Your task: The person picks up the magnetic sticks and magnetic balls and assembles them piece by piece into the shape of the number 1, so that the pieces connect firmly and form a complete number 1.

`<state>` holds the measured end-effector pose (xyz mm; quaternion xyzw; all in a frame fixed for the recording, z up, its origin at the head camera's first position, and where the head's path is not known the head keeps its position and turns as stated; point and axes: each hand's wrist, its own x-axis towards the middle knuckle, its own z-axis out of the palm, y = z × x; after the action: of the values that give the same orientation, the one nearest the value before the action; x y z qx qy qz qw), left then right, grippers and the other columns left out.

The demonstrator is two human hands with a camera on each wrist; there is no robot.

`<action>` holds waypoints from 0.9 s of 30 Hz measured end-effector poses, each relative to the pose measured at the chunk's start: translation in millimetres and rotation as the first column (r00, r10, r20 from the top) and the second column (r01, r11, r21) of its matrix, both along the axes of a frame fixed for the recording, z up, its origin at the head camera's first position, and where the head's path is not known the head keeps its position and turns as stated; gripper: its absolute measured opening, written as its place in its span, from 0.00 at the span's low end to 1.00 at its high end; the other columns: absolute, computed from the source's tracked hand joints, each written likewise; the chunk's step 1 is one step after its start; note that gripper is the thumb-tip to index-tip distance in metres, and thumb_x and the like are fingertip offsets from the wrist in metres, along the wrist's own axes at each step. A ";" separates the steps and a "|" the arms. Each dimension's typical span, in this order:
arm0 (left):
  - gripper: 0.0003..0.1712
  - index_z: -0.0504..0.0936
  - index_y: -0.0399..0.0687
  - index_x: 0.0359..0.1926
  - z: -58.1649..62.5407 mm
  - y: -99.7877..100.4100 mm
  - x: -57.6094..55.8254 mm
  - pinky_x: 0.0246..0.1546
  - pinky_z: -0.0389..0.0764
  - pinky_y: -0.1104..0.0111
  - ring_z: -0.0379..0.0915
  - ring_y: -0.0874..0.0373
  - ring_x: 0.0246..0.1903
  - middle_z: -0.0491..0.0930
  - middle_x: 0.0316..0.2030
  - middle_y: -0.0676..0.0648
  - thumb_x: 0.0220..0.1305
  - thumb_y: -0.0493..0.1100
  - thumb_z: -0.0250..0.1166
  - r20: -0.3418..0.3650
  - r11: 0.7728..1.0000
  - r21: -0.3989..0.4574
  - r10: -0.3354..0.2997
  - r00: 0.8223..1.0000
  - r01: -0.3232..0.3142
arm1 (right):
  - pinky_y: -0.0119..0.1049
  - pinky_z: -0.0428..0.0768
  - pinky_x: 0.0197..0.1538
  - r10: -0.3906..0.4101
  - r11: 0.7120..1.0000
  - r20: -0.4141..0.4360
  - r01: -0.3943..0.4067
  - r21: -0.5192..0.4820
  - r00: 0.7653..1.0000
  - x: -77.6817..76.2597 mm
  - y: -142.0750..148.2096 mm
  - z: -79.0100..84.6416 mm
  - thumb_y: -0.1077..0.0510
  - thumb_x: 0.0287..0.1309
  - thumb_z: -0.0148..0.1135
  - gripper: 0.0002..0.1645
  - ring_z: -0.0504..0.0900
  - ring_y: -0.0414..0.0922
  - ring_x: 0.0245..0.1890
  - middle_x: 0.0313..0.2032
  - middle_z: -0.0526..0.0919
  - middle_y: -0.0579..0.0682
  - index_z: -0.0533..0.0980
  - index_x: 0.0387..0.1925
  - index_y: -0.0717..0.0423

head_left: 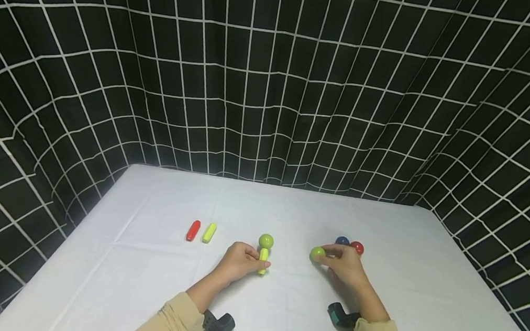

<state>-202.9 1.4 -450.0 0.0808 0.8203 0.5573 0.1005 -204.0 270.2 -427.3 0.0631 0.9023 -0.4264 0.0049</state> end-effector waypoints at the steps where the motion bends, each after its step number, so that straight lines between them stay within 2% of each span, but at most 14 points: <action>1: 0.16 0.81 0.38 0.28 -0.3 0.2 -0.4 0.24 0.73 0.72 0.73 0.62 0.22 0.80 0.20 0.49 0.47 0.47 0.73 0.001 1.000 0.000 0.004 1.000 -0.004 | 0.30 0.73 0.22 0.005 1.000 -0.005 -0.005 0.002 1.000 0.7 -1.2 0.1 0.55 0.45 0.71 0.26 0.73 0.40 0.19 0.32 0.81 0.54 0.78 0.46 0.65; 8: 0.17 0.82 0.39 0.27 0.8 1.4 -2.8 0.20 0.69 0.72 0.67 0.62 0.19 0.78 0.20 0.50 0.47 0.49 0.73 0.034 0.999 -0.023 0.035 0.999 -0.034 | 0.30 0.71 0.20 0.040 0.999 -0.038 -0.040 0.001 0.998 5.5 -10.1 1.3 0.58 0.45 0.71 0.24 0.72 0.41 0.17 0.28 0.81 0.52 0.78 0.45 0.65; 16: 0.16 0.82 0.41 0.21 4.6 1.8 -6.1 0.12 0.59 0.75 0.57 0.66 0.11 0.68 0.11 0.55 0.47 0.50 0.72 0.075 0.999 -0.022 0.027 0.997 -0.025 | 0.28 0.66 0.18 0.073 0.997 -0.068 -0.073 0.003 0.995 9.5 -21.4 0.2 0.60 0.45 0.70 0.23 0.70 0.40 0.15 0.23 0.80 0.51 0.78 0.44 0.67; 27: 0.17 0.83 0.41 0.24 5.4 0.5 -10.2 0.12 0.60 0.76 0.58 0.67 0.11 0.72 0.14 0.55 0.48 0.52 0.72 0.105 0.999 -0.030 0.015 0.994 -0.012 | 0.28 0.63 0.16 0.090 0.994 -0.054 -0.093 -0.056 0.995 17.7 -36.0 -4.2 0.59 0.43 0.72 0.22 0.67 0.39 0.13 0.15 0.73 0.48 0.79 0.43 0.64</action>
<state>-213.1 1.9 -444.7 0.0444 0.8223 0.5495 0.1410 -186.2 234.2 -431.5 0.0107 0.8913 -0.4532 0.0032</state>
